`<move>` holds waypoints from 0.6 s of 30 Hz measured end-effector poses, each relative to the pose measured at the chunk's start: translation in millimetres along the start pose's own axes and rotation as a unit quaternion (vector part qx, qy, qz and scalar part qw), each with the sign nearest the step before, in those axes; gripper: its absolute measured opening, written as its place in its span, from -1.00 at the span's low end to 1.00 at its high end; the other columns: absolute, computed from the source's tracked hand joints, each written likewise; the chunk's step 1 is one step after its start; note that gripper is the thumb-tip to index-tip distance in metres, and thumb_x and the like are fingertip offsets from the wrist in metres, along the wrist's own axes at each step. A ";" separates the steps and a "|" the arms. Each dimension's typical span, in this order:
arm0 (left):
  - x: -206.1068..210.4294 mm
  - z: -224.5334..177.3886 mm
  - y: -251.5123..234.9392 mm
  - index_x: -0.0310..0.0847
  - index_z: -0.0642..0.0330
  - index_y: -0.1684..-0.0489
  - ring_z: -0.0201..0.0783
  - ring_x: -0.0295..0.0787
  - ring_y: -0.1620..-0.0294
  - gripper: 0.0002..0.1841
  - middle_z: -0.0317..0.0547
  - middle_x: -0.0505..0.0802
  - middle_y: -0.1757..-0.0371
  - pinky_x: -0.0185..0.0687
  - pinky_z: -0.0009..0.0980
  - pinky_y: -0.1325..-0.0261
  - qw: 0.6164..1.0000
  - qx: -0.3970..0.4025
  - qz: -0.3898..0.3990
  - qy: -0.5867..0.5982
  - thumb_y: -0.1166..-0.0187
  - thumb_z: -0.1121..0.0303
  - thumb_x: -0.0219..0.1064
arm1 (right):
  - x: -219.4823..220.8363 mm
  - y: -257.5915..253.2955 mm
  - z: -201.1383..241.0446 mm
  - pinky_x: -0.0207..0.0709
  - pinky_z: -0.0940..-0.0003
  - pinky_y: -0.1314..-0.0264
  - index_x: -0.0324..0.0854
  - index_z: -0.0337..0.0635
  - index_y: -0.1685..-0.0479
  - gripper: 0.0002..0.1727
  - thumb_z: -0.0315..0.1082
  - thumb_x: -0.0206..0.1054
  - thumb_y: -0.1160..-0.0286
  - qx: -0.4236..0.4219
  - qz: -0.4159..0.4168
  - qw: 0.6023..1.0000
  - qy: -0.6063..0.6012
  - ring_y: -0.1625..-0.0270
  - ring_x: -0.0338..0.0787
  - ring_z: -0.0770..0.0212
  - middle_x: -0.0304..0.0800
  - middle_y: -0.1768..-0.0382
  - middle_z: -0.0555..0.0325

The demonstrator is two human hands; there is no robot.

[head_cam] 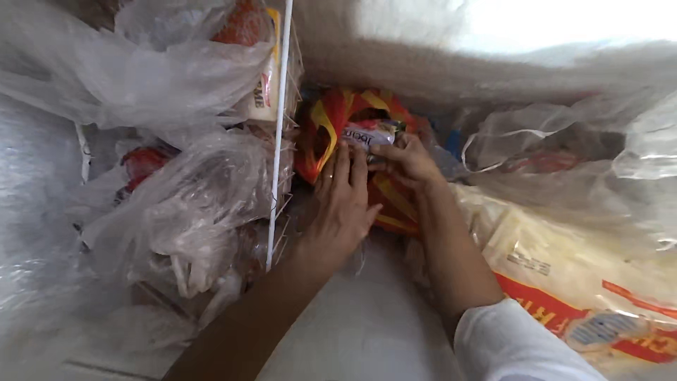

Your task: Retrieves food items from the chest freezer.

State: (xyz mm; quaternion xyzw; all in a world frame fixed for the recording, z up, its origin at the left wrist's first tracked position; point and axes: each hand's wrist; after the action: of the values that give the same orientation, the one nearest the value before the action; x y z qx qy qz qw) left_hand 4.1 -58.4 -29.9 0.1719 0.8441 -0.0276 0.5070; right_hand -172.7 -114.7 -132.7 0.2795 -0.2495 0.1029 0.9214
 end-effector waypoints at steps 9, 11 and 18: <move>-41.8 -1.7 49.8 0.84 0.28 0.03 0.00 0.94 -0.03 -0.74 0.03 0.95 0.03 0.78 -0.04 -0.19 0.997 0.069 -0.015 0.017 -0.44 0.56 0.25 | -23.9 -55.3 -116.3 0.37 -0.28 -0.56 0.62 -0.40 -0.39 -0.56 -0.30 0.32 -0.65 0.167 0.015 0.774 0.610 -0.50 0.59 -0.37 0.64 -0.40 -0.42; -43.2 1.5 81.7 0.89 0.15 0.04 0.07 0.85 -0.27 -0.66 -0.06 0.94 -0.12 0.58 0.18 -0.43 0.992 0.104 0.057 0.044 -0.33 0.59 0.26 | -15.4 -57.8 -143.9 0.27 -0.38 -0.63 0.52 -0.40 -0.51 -0.52 -0.26 0.19 -0.75 0.225 0.003 0.726 0.650 -0.65 0.42 -0.43 0.46 -0.57 -0.44; -18.3 -12.2 156.0 0.89 0.05 0.26 -0.06 0.94 -0.04 -0.80 -0.20 0.97 0.18 0.73 0.07 -0.22 0.984 0.104 0.136 0.042 -0.33 0.52 0.36 | 33.3 -8.9 -50.5 -0.01 -0.05 -0.85 0.21 -0.47 -0.73 -0.45 -0.40 0.07 -0.83 0.276 0.045 0.735 0.617 -0.82 0.17 -0.26 0.20 -0.76 -0.37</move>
State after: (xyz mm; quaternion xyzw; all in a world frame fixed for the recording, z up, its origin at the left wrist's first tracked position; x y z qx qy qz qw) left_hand 51.3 86.0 11.8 0.3379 0.8260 -0.0386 0.4496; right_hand -121.0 -91.8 -155.9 0.3847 0.4013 0.3585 0.7500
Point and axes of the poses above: each hand's wrist, its own y-axis away from the middle knuckle, its own x-axis out of the palm, z = x × y
